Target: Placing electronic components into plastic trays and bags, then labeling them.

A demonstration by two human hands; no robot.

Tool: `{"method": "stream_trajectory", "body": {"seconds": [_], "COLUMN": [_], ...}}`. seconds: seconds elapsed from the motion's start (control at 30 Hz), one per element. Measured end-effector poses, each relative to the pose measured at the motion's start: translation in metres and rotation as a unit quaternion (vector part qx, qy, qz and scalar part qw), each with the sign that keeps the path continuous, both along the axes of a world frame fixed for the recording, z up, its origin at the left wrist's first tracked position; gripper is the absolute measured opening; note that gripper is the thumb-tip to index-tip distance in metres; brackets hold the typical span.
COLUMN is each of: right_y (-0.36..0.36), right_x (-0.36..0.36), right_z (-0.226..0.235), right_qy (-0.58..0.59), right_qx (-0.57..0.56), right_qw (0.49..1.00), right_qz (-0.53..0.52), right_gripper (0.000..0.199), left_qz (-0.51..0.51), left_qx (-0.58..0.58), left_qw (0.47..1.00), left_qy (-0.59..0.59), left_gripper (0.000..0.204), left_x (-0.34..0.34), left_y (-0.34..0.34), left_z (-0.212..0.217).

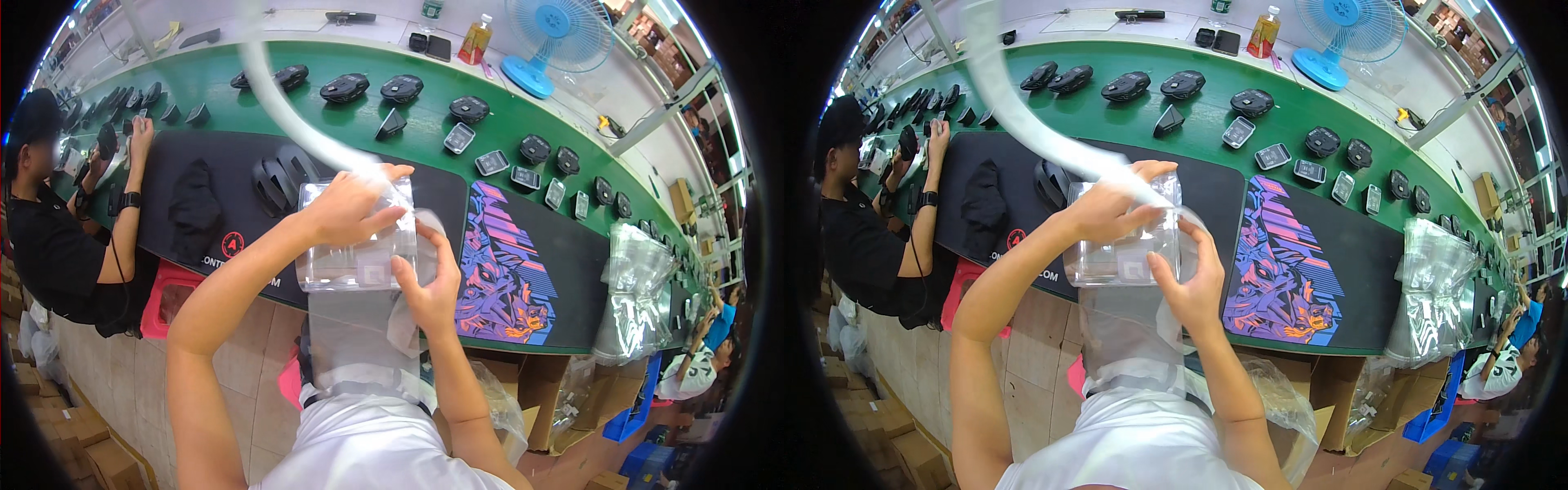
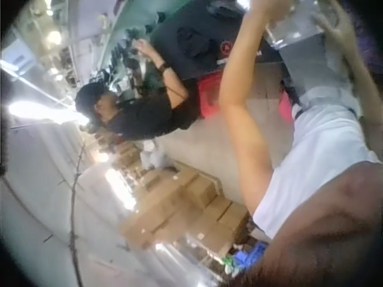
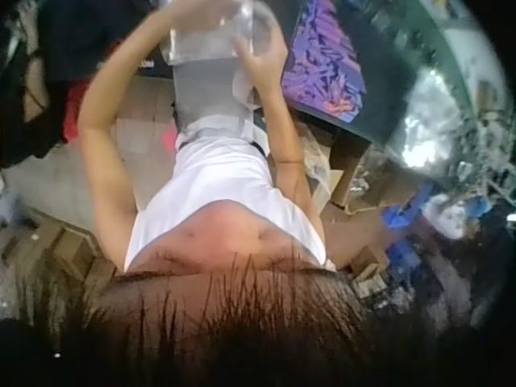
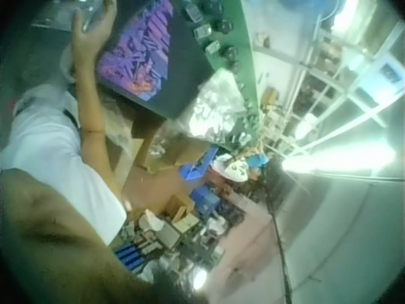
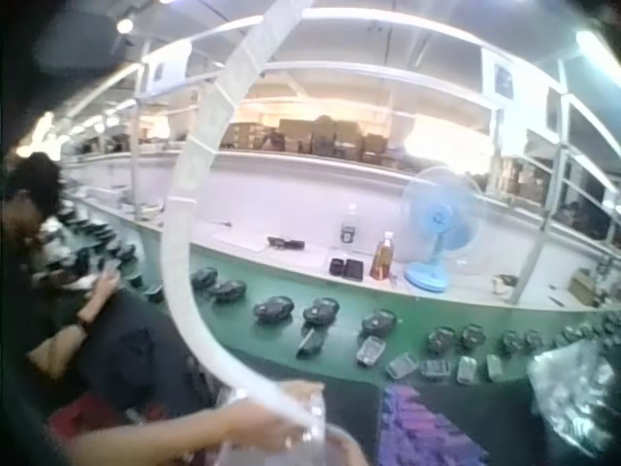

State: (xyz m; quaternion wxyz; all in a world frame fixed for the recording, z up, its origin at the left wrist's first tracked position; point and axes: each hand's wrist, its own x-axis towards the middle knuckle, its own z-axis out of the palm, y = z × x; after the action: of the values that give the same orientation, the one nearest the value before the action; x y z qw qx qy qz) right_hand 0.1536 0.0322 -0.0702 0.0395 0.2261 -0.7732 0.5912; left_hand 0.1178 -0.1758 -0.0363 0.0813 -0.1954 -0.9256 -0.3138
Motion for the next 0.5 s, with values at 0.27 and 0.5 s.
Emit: {"method": "stream_trajectory", "body": {"seconds": [0.27,0.5], "right_y": [-0.018,-0.014], "right_x": [0.024,0.023], "right_z": [-0.011,-0.025], "right_qy": [-0.005,0.000], "right_qx": [0.016,-0.057], "right_qw": [0.997,0.997], "right_qz": [-0.079,-0.053], "right_gripper": [0.023,0.016], "left_qz": [-0.016,-0.109], "left_qx": [-0.303,-0.332], "left_qw": [0.934,0.915], "left_qy": [-0.189,-0.200], "left_gripper": [0.033,0.036], "left_x": [-0.062,-0.080], "left_y": [0.049,0.054], "left_z": [0.045,0.020]}}
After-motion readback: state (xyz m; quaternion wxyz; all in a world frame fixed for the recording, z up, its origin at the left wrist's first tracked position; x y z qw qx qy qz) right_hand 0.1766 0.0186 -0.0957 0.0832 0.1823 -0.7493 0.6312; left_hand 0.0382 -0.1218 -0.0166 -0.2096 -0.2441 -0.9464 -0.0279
